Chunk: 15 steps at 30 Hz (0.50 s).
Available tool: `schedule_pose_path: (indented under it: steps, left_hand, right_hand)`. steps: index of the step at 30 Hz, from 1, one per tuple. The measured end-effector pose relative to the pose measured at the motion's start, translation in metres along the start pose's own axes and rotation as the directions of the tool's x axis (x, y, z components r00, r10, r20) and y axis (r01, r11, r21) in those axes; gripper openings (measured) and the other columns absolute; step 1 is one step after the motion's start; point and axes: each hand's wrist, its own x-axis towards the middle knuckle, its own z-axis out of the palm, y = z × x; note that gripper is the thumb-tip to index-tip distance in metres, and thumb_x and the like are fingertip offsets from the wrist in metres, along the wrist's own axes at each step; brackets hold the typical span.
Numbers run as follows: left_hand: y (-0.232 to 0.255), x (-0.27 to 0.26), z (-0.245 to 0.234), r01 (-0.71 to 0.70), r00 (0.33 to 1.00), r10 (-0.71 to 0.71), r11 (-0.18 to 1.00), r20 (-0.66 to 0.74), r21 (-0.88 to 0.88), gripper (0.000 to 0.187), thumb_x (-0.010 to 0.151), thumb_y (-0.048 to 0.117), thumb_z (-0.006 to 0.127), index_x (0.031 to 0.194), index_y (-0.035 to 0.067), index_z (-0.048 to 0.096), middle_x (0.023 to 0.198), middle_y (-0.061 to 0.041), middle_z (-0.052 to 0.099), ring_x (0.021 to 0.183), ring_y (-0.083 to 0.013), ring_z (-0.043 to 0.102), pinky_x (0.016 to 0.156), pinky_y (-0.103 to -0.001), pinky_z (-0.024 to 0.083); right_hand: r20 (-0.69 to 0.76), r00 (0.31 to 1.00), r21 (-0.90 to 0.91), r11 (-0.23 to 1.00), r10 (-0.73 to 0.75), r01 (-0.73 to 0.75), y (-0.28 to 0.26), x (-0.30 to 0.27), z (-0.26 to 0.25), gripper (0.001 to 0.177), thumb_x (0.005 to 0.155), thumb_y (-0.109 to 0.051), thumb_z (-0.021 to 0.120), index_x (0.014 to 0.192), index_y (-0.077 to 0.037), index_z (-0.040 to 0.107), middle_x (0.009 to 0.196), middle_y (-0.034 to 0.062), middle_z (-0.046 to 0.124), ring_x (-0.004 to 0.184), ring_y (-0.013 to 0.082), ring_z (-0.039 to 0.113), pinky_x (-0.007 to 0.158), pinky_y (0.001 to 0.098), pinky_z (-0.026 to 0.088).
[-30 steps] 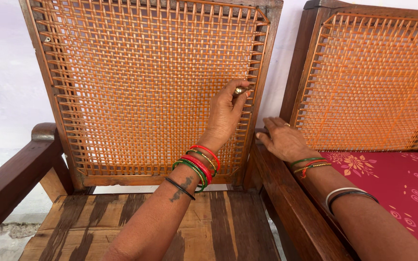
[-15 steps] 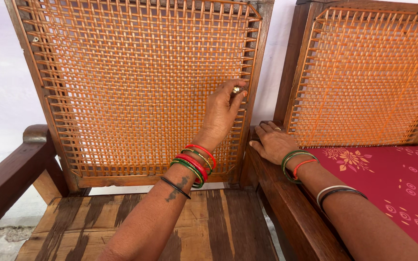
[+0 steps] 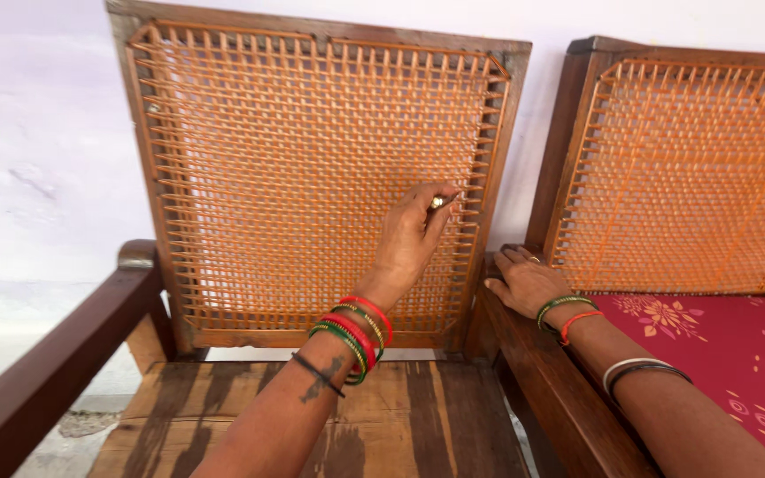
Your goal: The person unwraps a cushion and places it on a wooden chair. They then use a screwdriver to tighten screws on the chair's armrest and backrest, securing the woven cane panel.
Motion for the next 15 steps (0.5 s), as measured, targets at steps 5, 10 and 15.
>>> schedule_pose_path:
  steps: [5, 10, 15]
  left_hand:
    - [0.018, -0.005, -0.038, 0.032, 0.999, -0.033, 0.997, 0.007, 0.073, 0.026, 0.098, 0.008, 0.067, 0.124, 0.002, 0.066, 0.116, -0.016, 0.071, 0.103, -0.0318, 0.071, 0.087, -0.038, 0.059]
    - [0.030, -0.006, -0.066, 0.038, 0.999, -0.039, 0.995, 0.003, 0.094, 0.025, 0.097, 0.010, 0.069, 0.121, 0.003, 0.068, 0.118, -0.017, 0.071, 0.102, -0.0327, 0.071, 0.084, -0.039, 0.060]
    - [0.038, -0.005, -0.084, 0.193, 0.978, -0.198, 0.978, 0.067, 0.076, 0.025, 0.094, 0.012, 0.069, 0.118, 0.005, 0.070, 0.113, -0.014, 0.065, 0.094, -0.0266, 0.074, 0.080, -0.036, 0.062]
  right_hand:
    - [-0.113, 0.993, 0.147, 0.989, 0.044, -0.027, -0.029, -0.006, -0.048, 0.044, 0.095, -0.037, 0.060, 0.131, -0.011, 0.064, 0.131, 0.0131, 0.067, 0.117, 0.0350, 0.065, 0.099, 0.0456, 0.053]
    - [-0.310, 0.943, 0.414, 0.910, 0.116, 0.024, -0.083, -0.008, -0.095, 0.046, 0.094, -0.033, 0.065, 0.135, -0.010, 0.061, 0.130, 0.0108, 0.069, 0.090, 0.0310, 0.074, 0.088, 0.0420, 0.059]
    - [-0.486, 0.874, 0.413, 0.880, -0.008, 0.237, -0.133, -0.011, -0.124, 0.059, 0.089, -0.025, 0.073, 0.142, -0.009, 0.054, 0.119, 0.0135, 0.070, 0.097, 0.0284, 0.072, 0.083, 0.0422, 0.059]
